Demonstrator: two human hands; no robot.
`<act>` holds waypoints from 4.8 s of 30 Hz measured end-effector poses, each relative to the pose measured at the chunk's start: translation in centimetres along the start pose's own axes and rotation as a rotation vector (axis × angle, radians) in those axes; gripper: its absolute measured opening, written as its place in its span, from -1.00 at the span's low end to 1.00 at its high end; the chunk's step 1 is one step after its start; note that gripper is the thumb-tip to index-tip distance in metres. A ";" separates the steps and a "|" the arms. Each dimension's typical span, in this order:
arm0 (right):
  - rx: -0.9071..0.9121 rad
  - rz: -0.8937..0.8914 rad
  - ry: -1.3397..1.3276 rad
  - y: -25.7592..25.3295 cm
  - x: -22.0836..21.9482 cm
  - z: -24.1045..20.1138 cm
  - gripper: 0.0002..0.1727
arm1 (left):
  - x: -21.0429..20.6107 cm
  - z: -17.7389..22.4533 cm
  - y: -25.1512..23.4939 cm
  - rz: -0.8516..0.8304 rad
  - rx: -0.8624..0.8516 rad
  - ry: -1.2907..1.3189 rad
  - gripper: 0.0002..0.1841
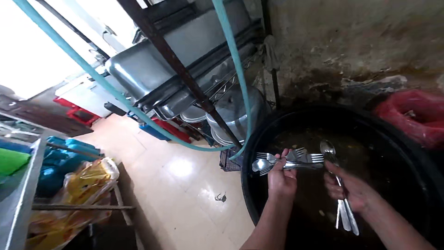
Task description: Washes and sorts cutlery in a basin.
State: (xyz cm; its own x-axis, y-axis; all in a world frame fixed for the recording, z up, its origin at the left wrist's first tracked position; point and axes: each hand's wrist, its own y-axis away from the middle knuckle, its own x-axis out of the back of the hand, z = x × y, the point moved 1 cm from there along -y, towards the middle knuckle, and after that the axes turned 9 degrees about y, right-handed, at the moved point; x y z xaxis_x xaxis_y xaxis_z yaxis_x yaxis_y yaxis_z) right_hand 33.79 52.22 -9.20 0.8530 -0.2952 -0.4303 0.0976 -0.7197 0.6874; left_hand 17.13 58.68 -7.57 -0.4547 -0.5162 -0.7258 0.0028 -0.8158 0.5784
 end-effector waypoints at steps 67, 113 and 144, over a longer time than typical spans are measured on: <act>0.111 -0.026 0.126 3.4 -0.3 2.6 -0.83 | -0.8 -2.7 2.6 -0.569 0.038 -1.620 -0.30; 0.778 0.388 0.010 11.6 13.3 -1.3 -0.82 | 2.9 -11.9 2.3 -0.767 0.648 -1.743 -0.62; 0.726 0.544 0.119 9.5 9.7 -2.0 -0.89 | 3.2 -14.1 2.7 -0.649 0.339 -2.480 -0.44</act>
State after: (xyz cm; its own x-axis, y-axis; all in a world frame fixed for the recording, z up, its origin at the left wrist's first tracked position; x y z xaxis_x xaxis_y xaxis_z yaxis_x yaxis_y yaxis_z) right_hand 44.06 43.80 -5.68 0.7380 -0.6717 -0.0643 -0.6453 -0.7304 0.2238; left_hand 28.27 51.19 -13.58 -0.0258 0.8363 0.5477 -0.4105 -0.5084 0.7569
